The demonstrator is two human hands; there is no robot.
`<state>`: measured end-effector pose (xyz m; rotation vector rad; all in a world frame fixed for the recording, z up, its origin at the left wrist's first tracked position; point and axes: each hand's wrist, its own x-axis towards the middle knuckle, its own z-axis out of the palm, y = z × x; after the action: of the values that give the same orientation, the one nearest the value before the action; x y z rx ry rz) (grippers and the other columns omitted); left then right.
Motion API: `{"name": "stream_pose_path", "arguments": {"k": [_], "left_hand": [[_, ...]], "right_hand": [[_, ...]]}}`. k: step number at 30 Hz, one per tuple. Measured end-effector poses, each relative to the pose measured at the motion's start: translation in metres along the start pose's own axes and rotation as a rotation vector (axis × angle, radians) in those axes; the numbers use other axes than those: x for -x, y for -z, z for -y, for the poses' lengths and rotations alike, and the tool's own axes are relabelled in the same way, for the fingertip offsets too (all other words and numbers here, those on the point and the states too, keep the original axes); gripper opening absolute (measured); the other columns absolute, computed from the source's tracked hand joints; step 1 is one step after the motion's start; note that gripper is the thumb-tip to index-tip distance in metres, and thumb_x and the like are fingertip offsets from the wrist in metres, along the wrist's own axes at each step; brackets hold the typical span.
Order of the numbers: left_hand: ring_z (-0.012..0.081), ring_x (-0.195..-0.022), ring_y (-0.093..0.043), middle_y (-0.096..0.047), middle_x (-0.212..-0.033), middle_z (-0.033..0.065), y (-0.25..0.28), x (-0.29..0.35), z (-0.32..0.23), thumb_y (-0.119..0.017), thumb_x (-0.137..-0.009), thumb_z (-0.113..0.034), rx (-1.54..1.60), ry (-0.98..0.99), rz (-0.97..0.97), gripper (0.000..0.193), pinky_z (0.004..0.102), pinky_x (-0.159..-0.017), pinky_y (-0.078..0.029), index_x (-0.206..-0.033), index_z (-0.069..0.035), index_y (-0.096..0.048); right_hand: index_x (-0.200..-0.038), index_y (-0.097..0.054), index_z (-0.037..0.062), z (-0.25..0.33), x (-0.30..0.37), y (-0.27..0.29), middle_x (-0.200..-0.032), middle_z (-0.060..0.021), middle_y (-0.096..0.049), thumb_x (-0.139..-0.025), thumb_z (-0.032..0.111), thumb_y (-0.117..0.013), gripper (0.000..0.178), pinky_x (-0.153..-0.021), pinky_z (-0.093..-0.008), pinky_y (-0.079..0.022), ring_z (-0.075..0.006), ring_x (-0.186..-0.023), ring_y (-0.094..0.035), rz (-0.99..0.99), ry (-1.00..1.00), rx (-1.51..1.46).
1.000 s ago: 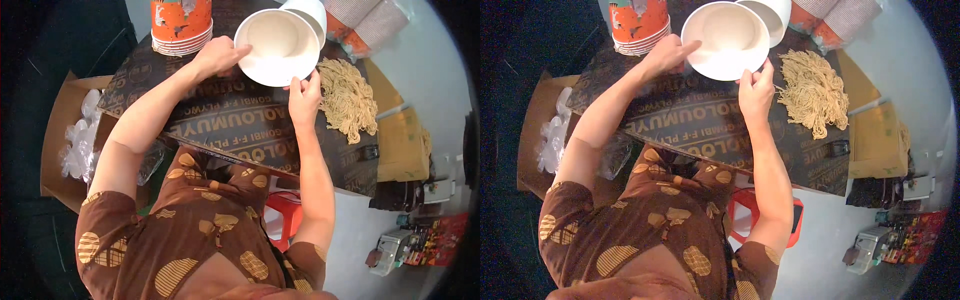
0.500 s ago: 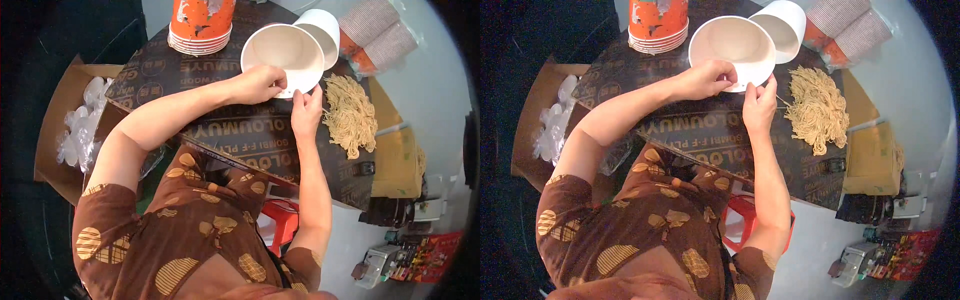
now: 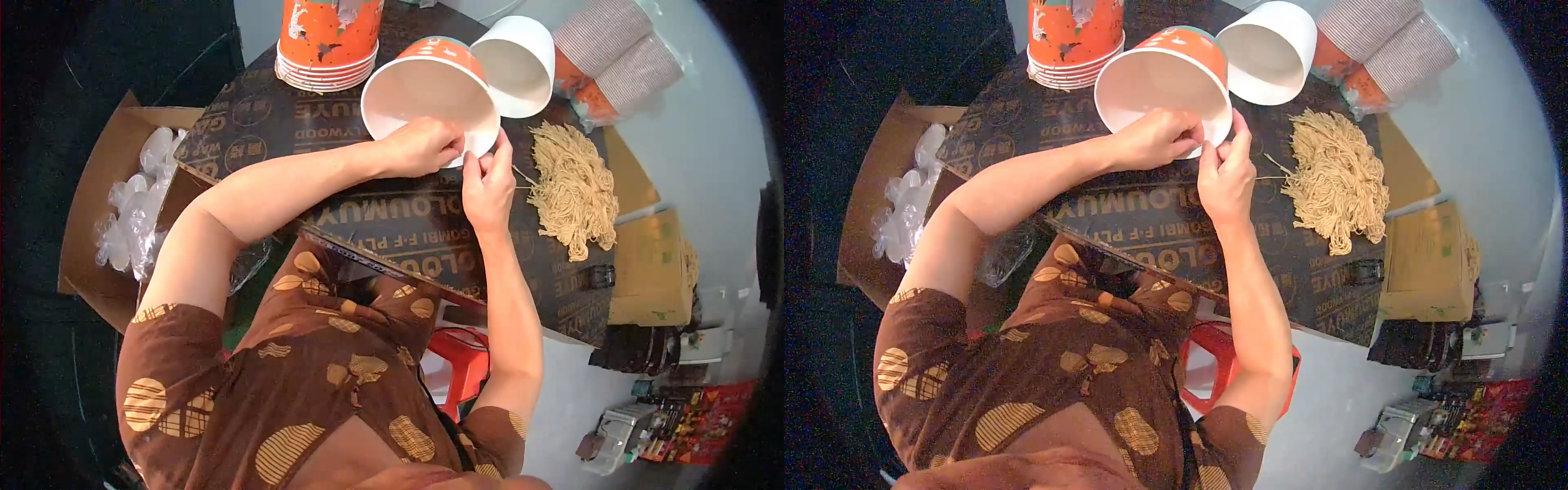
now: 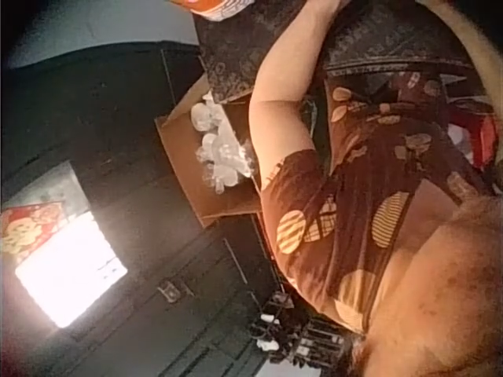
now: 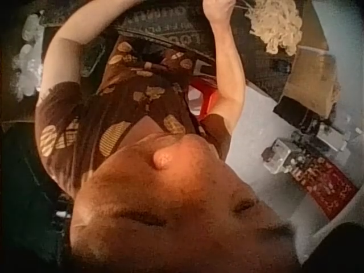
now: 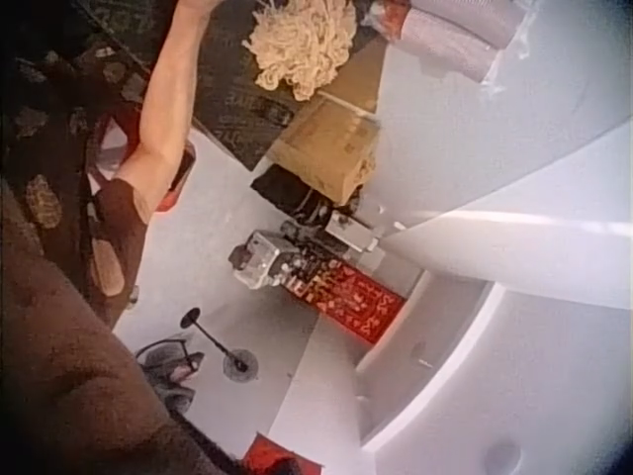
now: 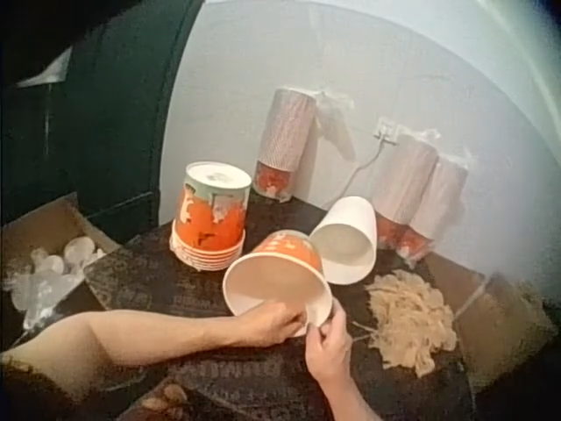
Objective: Assembling paper buckets by threading string handles through pre-punched holes.
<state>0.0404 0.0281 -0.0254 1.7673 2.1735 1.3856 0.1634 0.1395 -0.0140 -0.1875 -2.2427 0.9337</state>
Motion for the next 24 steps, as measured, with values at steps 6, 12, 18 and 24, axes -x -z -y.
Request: {"name": "stream_pose_path", "arguments": {"k": [6, 12, 18, 24], "left_hand": [[0.0200, -0.062, -0.059, -0.060, -0.068, 0.0107, 0.004, -0.001, 0.001, -0.058, -0.084, -0.006, 0.082, -0.063, 0.029, 0.007, 0.0338, -0.057, -0.047, -0.082, 0.001, -0.057], [0.0103, -0.056, -0.052, -0.055, -0.065, 0.0028, 0.016, -0.004, 0.006, -0.056, -0.085, -0.008, 0.528, 0.284, 0.239, 0.009, 0.0245, -0.049, -0.042, -0.079, -0.001, -0.056], [0.0094, -0.059, -0.051, -0.054, -0.070, 0.0020, 0.019, -0.004, 0.005, -0.059, -0.086, -0.011, 0.586, 0.356, 0.267, 0.010, 0.0235, -0.051, -0.042, -0.089, -0.001, -0.056], [0.0235, -0.078, -0.059, -0.058, -0.081, 0.0121, 0.014, 0.000, -0.014, -0.074, -0.070, -0.015, -0.002, 0.053, 0.133, 0.040, 0.0343, -0.067, -0.048, -0.099, 0.001, -0.052]], "right_hand": [[-0.132, -0.039, -0.0003, -0.005, -0.002, 0.003, -0.069, -0.0124, -0.061, -0.086, 0.005, -0.058, 0.049, -0.066, -0.0338, -0.049, -0.0208, -0.066, -0.063, 0.030, -0.018, -0.039], [-0.130, -0.042, -0.0009, -0.022, -0.003, 0.003, -0.084, -0.0150, -0.066, -0.090, 0.014, -0.057, 0.046, -0.072, -0.0323, -0.049, -0.0178, -0.076, -0.064, 0.021, -0.019, -0.220], [-0.128, -0.044, -0.0018, -0.018, -0.004, 0.006, -0.087, -0.0154, -0.068, -0.092, 0.019, -0.056, 0.044, -0.074, -0.0319, -0.050, -0.0169, -0.081, -0.065, 0.074, -0.035, -0.109], [-0.128, -0.044, -0.0024, -0.011, -0.004, 0.008, -0.082, -0.0135, -0.067, -0.091, 0.014, -0.054, 0.042, -0.074, -0.0319, -0.049, -0.0170, -0.078, -0.064, 0.065, 0.008, -0.280]]}}
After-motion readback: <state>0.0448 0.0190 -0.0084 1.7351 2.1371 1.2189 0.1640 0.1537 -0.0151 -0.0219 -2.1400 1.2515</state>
